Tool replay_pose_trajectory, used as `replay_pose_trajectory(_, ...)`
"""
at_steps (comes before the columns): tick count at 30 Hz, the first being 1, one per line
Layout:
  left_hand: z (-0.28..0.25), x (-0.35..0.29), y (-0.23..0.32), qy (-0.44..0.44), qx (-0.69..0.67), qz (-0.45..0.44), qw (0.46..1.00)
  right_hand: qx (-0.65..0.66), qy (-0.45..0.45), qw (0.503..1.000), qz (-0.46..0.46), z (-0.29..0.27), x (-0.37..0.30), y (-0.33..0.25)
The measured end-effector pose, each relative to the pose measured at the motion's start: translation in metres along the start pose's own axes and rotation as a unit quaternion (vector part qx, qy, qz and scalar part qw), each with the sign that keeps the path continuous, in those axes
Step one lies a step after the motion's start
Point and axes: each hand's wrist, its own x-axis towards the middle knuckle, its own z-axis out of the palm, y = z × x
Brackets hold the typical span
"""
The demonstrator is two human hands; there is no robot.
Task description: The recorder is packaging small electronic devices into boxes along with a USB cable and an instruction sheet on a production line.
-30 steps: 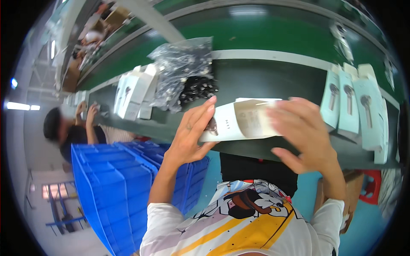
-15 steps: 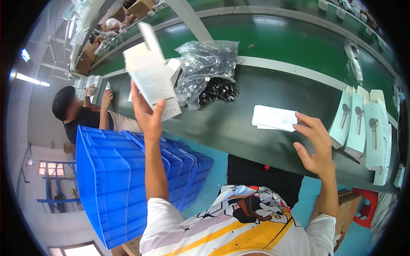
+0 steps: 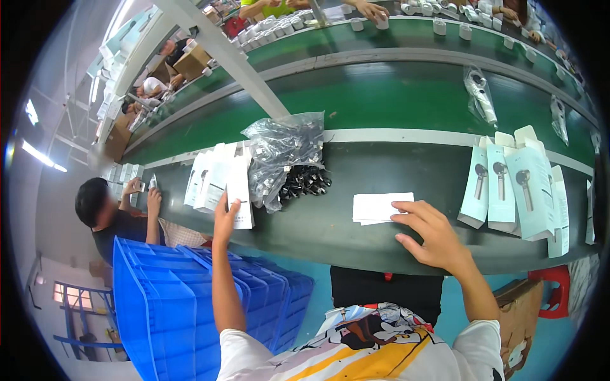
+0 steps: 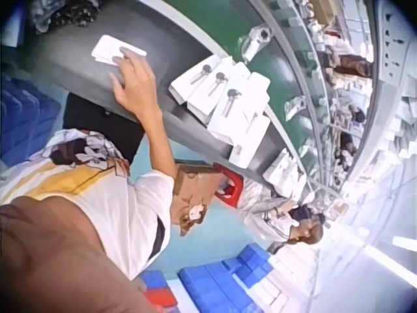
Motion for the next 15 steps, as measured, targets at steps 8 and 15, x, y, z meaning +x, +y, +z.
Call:
replay_pose_trajectory(8,0.000,0.030,-0.030,0.081,0.363,0.079,0.925,-0.007,-0.013,1.000,0.020,0.006,-0.006,0.000)
replay_pose_trajectory(15,0.021,0.038,-0.020,0.155,0.490,0.089,0.853,-0.021,-0.020,0.999,0.038,0.007,-0.014,0.004)
